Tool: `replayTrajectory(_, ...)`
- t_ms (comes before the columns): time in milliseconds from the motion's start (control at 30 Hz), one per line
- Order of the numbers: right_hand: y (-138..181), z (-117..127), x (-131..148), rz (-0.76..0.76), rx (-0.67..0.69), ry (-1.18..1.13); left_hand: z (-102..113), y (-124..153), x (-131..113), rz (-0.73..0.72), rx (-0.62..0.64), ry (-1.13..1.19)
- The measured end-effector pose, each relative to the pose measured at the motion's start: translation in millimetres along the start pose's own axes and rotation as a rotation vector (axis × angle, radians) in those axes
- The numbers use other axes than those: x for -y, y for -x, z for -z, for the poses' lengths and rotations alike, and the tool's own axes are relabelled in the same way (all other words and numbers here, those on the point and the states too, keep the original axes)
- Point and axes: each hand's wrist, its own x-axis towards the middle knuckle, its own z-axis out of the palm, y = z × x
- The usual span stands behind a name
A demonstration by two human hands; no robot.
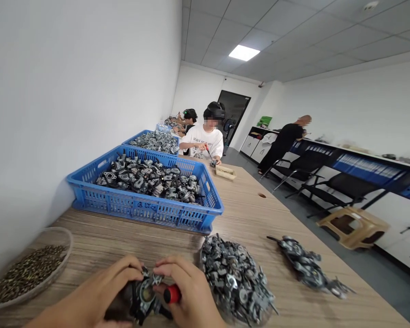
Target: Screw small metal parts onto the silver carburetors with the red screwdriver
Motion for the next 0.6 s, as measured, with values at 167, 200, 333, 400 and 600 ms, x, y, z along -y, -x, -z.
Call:
replayTrajectory(167,-3.5,-2.7,0.4,-0.029,0.048,-0.104,-4.8,1.9,-0.8,0.062,-0.031,0.109)
replayTrajectory(200,-3.8,-3.5,-0.6,-0.033,0.043,-0.109,-8.0,2.3,0.6,0.086,-0.034,0.126)
replayTrajectory(333,-4.9,-4.8,-3.2,-0.056,0.034,-0.108,-22.4,1.8,4.8,0.214,-0.061,0.214)
replayTrajectory(400,-5.8,-4.0,-2.1,-0.059,0.041,-0.115,-28.7,0.4,5.2,0.232,-0.092,0.246)
replayTrajectory(600,-8.2,-1.3,4.5,-0.048,0.064,-0.144,-39.2,-2.3,10.3,0.222,-0.15,0.289)
